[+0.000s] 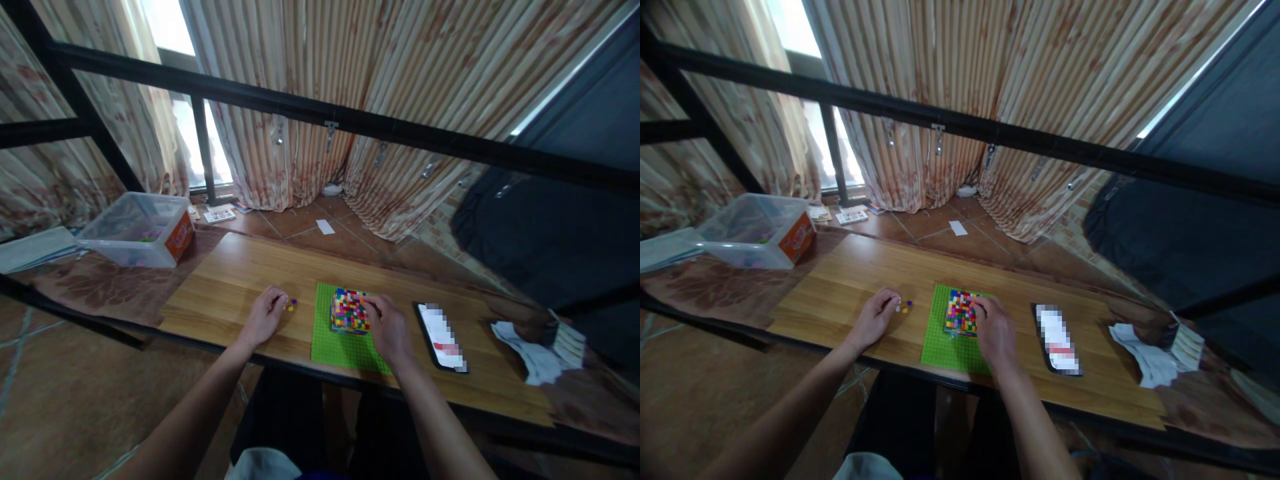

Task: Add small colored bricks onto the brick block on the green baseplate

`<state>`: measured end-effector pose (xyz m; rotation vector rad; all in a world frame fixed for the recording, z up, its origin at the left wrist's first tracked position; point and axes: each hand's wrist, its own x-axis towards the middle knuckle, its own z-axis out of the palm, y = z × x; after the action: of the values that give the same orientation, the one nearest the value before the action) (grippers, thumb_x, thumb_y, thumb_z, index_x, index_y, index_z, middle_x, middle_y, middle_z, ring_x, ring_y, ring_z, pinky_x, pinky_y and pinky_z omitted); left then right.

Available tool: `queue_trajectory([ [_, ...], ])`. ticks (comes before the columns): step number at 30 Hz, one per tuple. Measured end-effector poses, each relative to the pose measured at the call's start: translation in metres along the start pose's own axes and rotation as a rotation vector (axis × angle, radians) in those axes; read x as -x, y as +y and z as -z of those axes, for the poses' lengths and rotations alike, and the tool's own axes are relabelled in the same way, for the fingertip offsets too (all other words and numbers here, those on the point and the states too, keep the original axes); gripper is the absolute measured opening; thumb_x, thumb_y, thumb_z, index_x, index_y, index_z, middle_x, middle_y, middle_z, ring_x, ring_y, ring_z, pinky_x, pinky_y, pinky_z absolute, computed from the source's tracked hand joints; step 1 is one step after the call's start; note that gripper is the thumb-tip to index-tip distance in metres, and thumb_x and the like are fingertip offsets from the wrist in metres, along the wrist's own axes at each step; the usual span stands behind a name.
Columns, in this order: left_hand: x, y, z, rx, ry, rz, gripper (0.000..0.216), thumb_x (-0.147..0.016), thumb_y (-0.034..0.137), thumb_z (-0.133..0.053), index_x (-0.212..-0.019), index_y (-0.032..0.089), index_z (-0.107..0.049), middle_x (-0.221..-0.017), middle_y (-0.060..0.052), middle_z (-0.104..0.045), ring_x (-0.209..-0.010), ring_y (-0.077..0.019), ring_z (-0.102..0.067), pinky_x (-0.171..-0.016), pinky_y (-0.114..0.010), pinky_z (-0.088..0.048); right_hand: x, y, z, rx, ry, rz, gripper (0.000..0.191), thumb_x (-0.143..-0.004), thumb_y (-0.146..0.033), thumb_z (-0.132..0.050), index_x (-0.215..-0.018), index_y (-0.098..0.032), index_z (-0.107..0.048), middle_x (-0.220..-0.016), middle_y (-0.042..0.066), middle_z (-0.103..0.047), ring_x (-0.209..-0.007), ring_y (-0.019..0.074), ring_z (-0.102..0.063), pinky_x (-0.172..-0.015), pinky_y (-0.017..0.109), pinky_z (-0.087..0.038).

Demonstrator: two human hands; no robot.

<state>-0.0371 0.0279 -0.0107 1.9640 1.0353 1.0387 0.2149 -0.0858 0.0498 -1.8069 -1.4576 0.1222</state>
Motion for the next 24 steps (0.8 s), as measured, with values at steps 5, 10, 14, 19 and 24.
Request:
queue_trajectory([
  [5, -0.001, 0.001, 0.001, -0.033, 0.008, -0.004, 0.027, -0.093, 0.037, -0.045, -0.076, 0.020, -0.057, -0.077, -0.003, -0.059, -0.078, -0.0168, -0.056, -0.074, -0.030, -0.046, -0.009, 0.010, -0.011, 0.089, -0.073, 0.110, 0.033, -0.095, -0.034, -0.041, -0.093, -0.023, -0.073, -0.093, 0.007, -0.067, -0.088, 0.0219, -0.061, -0.081, 0.036, -0.047],
  [10, -0.001, 0.000, 0.000, -0.034, 0.010, -0.001, 0.027, -0.093, 0.037, -0.045, -0.077, 0.020, -0.058, -0.077, -0.003, -0.059, -0.077, -0.0165, -0.057, -0.073, -0.030, -0.046, -0.012, 0.017, -0.017, 0.093, -0.081, 0.143, 0.033, -0.095, -0.035, -0.043, -0.092, -0.023, -0.075, -0.093, 0.006, -0.065, -0.087, 0.0215, -0.060, -0.079, 0.034, -0.047],
  [14, -0.001, -0.001, 0.000, -0.039, 0.000, -0.003, 0.027, -0.093, 0.038, -0.045, -0.078, 0.019, -0.058, -0.078, -0.003, -0.059, -0.078, -0.0167, -0.057, -0.074, -0.030, -0.045, -0.014, 0.017, -0.020, 0.043, -0.082, 0.157, 0.032, -0.094, -0.035, -0.046, -0.089, -0.023, -0.075, -0.090, 0.006, -0.066, -0.085, 0.0203, -0.061, -0.079, 0.033, -0.047],
  [19, -0.001, 0.002, 0.001, -0.041, -0.002, 0.005, 0.028, -0.093, 0.038, -0.045, -0.078, 0.020, -0.059, -0.078, -0.003, -0.060, -0.079, -0.0171, -0.058, -0.075, -0.030, -0.045, -0.013, 0.015, -0.020, -0.004, -0.069, 0.132, 0.029, -0.093, -0.034, -0.047, -0.087, -0.023, -0.073, -0.087, 0.005, -0.069, -0.082, 0.0198, -0.062, -0.078, 0.033, -0.048],
  [24, -0.001, 0.003, 0.000, -0.042, 0.013, 0.004, 0.024, -0.092, 0.037, -0.046, -0.081, 0.020, -0.060, -0.081, -0.003, -0.061, -0.079, -0.0172, -0.058, -0.076, -0.031, -0.046, -0.008, 0.016, -0.014, 0.027, -0.032, 0.138, 0.032, -0.094, -0.033, -0.042, -0.096, -0.023, -0.073, -0.096, 0.007, -0.070, -0.091, 0.0213, -0.063, -0.086, 0.037, -0.049],
])
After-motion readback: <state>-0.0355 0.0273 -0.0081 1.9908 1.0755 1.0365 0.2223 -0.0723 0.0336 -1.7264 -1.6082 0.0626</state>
